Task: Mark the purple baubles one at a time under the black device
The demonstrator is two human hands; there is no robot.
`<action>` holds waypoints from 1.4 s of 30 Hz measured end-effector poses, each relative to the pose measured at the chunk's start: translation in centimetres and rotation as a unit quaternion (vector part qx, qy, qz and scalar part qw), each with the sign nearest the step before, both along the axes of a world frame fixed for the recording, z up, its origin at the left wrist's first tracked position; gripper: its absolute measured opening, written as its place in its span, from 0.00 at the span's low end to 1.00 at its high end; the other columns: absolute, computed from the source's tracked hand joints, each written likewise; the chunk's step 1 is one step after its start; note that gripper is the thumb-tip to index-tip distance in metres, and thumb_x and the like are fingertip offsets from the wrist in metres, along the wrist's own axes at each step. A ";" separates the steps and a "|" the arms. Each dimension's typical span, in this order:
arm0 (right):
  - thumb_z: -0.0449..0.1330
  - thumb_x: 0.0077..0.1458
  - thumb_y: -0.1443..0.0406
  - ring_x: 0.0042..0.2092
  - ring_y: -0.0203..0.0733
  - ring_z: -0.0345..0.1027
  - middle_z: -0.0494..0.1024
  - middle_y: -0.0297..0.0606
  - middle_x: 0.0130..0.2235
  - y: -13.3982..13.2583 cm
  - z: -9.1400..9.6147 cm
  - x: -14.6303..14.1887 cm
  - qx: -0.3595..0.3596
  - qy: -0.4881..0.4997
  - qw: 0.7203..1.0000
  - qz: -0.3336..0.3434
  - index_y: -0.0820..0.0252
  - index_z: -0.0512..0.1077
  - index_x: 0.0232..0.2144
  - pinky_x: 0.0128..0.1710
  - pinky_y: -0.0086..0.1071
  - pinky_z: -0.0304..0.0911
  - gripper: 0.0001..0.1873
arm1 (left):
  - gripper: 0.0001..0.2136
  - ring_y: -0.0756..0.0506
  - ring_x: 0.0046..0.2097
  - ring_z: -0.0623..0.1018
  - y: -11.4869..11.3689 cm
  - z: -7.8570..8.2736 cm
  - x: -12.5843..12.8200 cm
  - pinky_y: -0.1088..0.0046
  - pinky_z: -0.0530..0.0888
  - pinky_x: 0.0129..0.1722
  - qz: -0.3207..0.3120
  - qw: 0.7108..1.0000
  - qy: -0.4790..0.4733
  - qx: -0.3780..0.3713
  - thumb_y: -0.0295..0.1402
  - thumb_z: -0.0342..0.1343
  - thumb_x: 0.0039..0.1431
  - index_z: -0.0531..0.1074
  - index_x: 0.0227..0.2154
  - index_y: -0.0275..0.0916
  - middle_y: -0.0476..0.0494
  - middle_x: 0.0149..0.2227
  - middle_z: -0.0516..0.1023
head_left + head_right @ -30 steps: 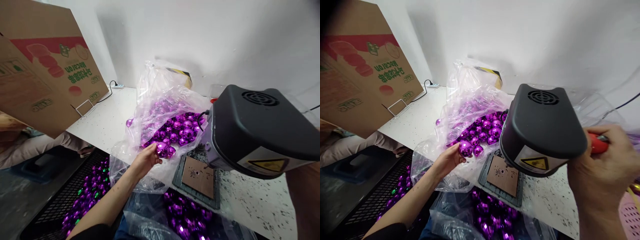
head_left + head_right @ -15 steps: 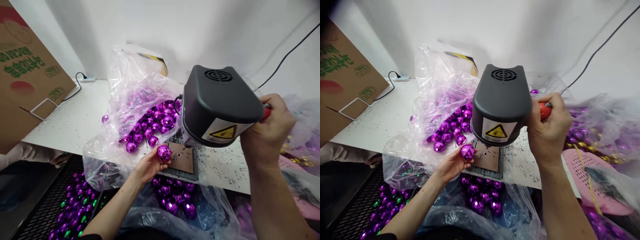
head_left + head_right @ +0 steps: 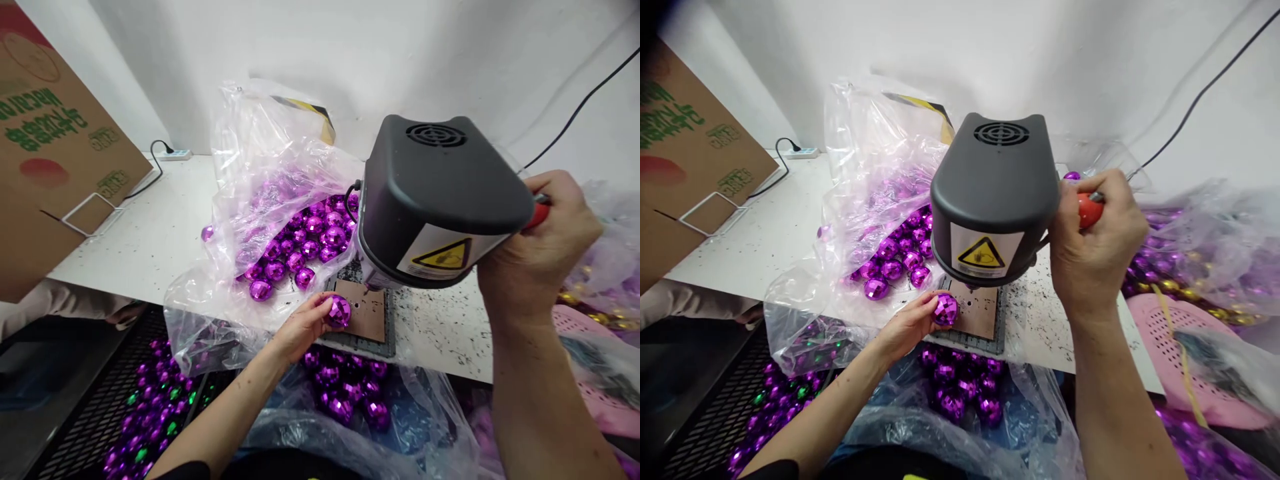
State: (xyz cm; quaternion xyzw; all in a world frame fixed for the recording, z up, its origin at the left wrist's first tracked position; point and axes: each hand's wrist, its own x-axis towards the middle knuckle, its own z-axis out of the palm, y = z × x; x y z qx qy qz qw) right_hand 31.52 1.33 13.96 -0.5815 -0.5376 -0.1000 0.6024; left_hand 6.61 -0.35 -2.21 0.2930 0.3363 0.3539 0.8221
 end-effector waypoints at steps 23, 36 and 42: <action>0.59 0.59 0.57 0.28 0.25 0.52 0.63 0.28 0.25 -0.1 -0.4 -0.3 0.009 0.019 1.000 0.001 0.63 0.66 0.29 0.29 0.24 0.48 0.14 | 0.19 0.35 0.57 0.73 0.6 -3.0 5.1 0.55 0.67 0.59 0.041 0.799 0.332 0.499 0.34 0.64 0.61 0.72 0.54 0.41 0.36 0.54 0.76; 0.58 0.61 0.58 0.27 0.23 0.51 0.61 0.27 0.24 -0.6 -0.2 -0.3 0.013 -0.008 1.000 0.009 0.65 0.66 0.29 0.28 0.21 0.48 0.15 | 0.16 0.37 0.55 0.76 2.3 -3.2 4.9 0.49 0.64 0.65 -0.024 0.787 0.345 0.510 0.36 0.65 0.59 0.73 0.50 0.43 0.41 0.50 0.80; 0.59 0.63 0.58 0.28 0.21 0.54 0.65 0.27 0.27 -0.3 -0.3 0.2 0.018 -0.029 0.999 0.010 0.66 0.68 0.31 0.30 0.19 0.50 0.15 | 0.21 0.36 0.59 0.74 1.6 -4.2 4.9 0.43 0.56 0.69 -0.024 0.773 0.348 0.529 0.35 0.62 0.62 0.68 0.57 0.41 0.38 0.56 0.77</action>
